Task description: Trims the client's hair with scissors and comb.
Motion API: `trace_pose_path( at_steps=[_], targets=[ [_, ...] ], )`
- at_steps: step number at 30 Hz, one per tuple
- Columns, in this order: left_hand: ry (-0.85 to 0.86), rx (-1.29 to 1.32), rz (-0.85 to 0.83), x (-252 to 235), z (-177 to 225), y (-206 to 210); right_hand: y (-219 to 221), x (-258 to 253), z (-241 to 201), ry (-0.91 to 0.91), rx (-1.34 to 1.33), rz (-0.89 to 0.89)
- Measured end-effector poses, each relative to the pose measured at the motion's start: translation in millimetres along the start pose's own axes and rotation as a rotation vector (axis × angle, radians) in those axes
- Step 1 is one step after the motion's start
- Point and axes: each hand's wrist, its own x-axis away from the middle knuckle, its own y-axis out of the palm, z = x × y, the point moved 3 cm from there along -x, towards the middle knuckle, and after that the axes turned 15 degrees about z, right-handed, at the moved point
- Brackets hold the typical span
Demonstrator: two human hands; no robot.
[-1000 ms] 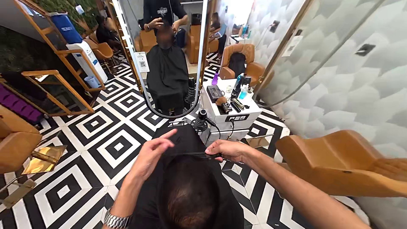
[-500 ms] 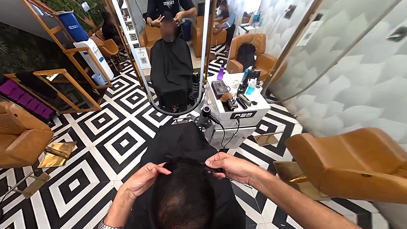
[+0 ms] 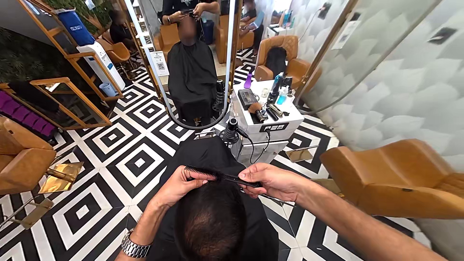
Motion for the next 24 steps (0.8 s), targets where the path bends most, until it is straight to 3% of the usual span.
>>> trace_pose_path(
  at_steps=[3, 5, 7, 8, 11, 13, 16, 19, 24],
  targets=[
    [0.014, 0.030, -0.007, 0.4, -0.5, -0.4, 10.7, 10.0, -6.6, -0.195, 0.080, 0.156],
    [0.018, 0.111, 0.062, 3.2, -4.9, -1.9, 27.1, 21.8, -6.7, -0.357, 0.371, 0.217],
    [-0.028, 0.164, 0.092, 4.0, -5.6, -0.4, 40.5, 30.5, -6.1, -0.398, 0.718, 0.149],
    [-0.026, 0.161, 0.076, 2.3, -4.8, 1.8, 40.4, 31.1, -8.9, -0.387, 0.754, 0.147],
    [-0.037, 0.137, 0.077, 1.0, -1.2, 5.8, 10.1, 20.2, -37.7, -0.261, 0.342, 0.202],
    [-0.028, 0.150, 0.086, 2.1, -1.3, 7.1, -14.4, 11.0, -48.9, -0.160, 0.221, 0.201],
    [-0.003, 0.157, 0.051, -0.8, -0.5, 5.5, -15.8, 9.2, -49.7, -0.087, 0.571, -0.032],
    [0.005, 0.151, 0.051, -1.3, 0.6, 5.9, 1.9, 8.4, -52.4, -0.158, 0.935, -0.235],
    [-0.010, 0.130, 0.053, -1.0, 3.4, 8.4, 20.2, -0.8, -57.7, -0.251, 1.036, -0.295]
  ],
)
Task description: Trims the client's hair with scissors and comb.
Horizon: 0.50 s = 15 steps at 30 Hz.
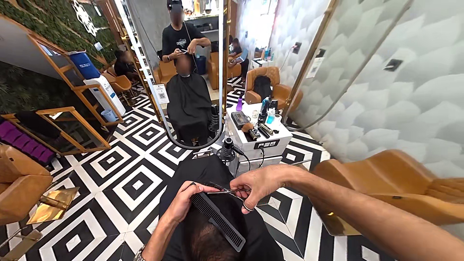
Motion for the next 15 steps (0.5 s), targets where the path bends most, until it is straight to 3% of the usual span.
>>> trace_pose_path(
  at_steps=[5, 9, 15],
  targets=[
    [-0.003, 0.029, 0.062, 1.8, 0.4, 1.2, -3.3, -8.7, -6.6, -0.022, -0.055, -0.022],
    [0.086, 0.015, -0.094, -2.5, 2.1, 2.9, -6.7, -10.9, -6.8, 0.037, -0.060, -0.059],
    [0.128, 0.004, -0.126, -6.2, 2.6, 4.8, -13.0, -12.0, -5.8, 0.020, -0.014, -0.094]
  ],
)
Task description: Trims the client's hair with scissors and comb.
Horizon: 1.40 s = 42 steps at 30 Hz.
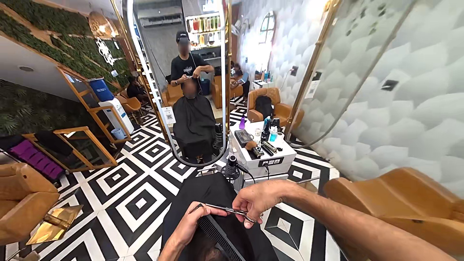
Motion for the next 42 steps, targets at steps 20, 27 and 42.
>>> trace_pose_path(
  at_steps=[20, 27, 42],
  targets=[
    [-0.247, 0.141, 0.663, 16.5, -43.8, -64.6, 32.8, -40.8, 87.4, 0.271, -0.400, 0.568],
    [-0.161, 0.216, -0.041, 56.6, -50.4, -57.9, 51.6, -4.1, 64.7, 0.192, -0.619, 0.478],
    [-0.017, -0.126, 0.041, 13.2, -2.6, -6.1, 50.1, 25.2, 29.9, 0.246, -0.806, 0.555]
  ],
)
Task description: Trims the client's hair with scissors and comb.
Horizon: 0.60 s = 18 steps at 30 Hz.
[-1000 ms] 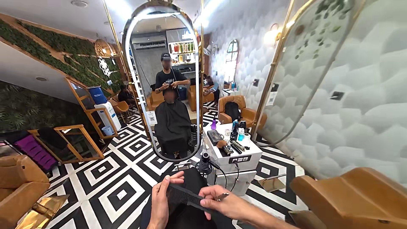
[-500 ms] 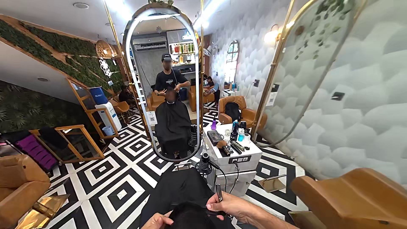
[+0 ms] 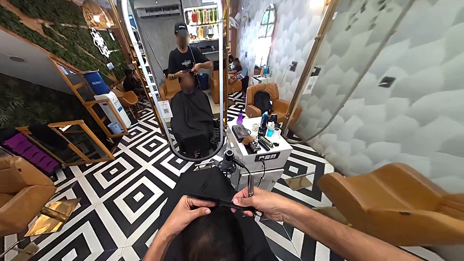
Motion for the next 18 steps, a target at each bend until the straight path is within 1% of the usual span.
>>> trace_pose_path(
  at_steps=[2, 3, 4, 5, 6, 7, 8, 9, 11, 12, 13, 14, 18],
  targets=[
    [0.033, -0.008, 0.006, 0.6, -1.4, -1.3, 3.5, 4.9, -5.3, -0.109, 0.001, 0.104],
    [0.035, 0.015, 0.029, 1.5, -2.3, -1.8, 7.5, 9.5, -7.4, -0.208, 0.084, 0.136],
    [-0.001, 0.043, 0.085, 3.2, -2.7, -2.0, 12.7, 15.2, -8.2, -0.311, 0.246, 0.133],
    [-0.063, 0.082, 0.114, 4.6, -3.6, -2.1, 19.2, 22.8, -9.4, -0.380, 0.436, 0.093],
    [-0.070, 0.138, 0.130, 2.7, -5.1, -0.7, 25.7, 29.5, -10.6, -0.398, 0.598, 0.039],
    [-0.067, 0.161, 0.127, 0.2, -5.9, -0.3, 29.4, 31.8, -10.6, -0.375, 0.697, 0.000],
    [-0.068, 0.164, 0.114, -1.3, -6.0, -0.8, 27.0, 26.8, -8.7, -0.340, 0.706, -0.006],
    [-0.067, 0.156, 0.099, -2.1, -5.8, -1.0, 17.4, 15.7, -5.7, -0.297, 0.620, 0.020],
    [-0.053, 0.139, 0.072, -1.9, -5.4, 0.3, -12.3, -14.5, 0.2, -0.127, 0.302, 0.097],
    [-0.046, 0.131, 0.064, -2.2, -4.7, 1.0, -26.0, -25.9, -2.3, -0.040, 0.171, 0.085],
    [-0.035, 0.125, 0.062, -3.3, -3.7, 1.7, -34.3, -31.5, -8.0, 0.005, 0.122, 0.046],
    [-0.023, 0.124, 0.061, -4.6, -2.7, 2.0, -37.4, -31.6, -14.3, -0.002, 0.174, -0.017],
    [-0.006, 0.109, 0.053, -6.7, -0.2, 2.2, -13.8, -15.4, -32.5, -0.190, 0.765, -0.427]
  ],
)
